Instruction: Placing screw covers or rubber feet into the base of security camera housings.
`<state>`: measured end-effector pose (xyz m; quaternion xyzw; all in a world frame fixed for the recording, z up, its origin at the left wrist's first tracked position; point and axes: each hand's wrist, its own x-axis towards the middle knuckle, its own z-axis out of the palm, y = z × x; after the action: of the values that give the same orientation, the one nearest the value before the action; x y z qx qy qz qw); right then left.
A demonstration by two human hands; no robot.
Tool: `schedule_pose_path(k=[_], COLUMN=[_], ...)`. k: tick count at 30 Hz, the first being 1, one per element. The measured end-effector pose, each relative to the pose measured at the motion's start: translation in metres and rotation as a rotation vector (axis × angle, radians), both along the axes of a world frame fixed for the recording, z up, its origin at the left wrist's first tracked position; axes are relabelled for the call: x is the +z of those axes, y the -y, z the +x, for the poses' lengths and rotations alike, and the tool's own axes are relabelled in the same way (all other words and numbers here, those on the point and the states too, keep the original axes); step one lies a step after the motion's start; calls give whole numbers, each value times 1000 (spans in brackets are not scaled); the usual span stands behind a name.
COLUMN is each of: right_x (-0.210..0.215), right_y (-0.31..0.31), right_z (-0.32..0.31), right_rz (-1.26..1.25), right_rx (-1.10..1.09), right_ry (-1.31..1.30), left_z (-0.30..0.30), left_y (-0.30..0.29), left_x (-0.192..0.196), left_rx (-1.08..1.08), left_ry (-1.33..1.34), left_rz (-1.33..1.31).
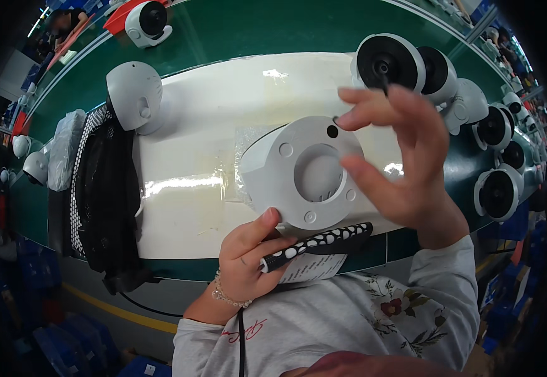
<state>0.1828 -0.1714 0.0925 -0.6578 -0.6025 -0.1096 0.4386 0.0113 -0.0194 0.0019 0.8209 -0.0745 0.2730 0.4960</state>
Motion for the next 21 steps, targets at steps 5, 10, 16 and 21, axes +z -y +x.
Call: schedule_pose_path(k=[5, 10, 16, 21], right_x=[7, 7, 2, 14], right_y=[-28, -36, -27, -13], right_z=[-5, -6, -11, -20], right_rz=[-98, -168, -164, -359], right_rx=[126, 128, 29, -70], right_ry=[-558, -628, -429, 222], left_z=[1, 1, 2, 4], left_y=[0, 1, 1, 1], left_x=[0, -2, 0, -2], left_rx=[-2, -6, -35, -10], left_ry=[-14, 9, 7, 43], left_rz=[5, -26, -20, -5])
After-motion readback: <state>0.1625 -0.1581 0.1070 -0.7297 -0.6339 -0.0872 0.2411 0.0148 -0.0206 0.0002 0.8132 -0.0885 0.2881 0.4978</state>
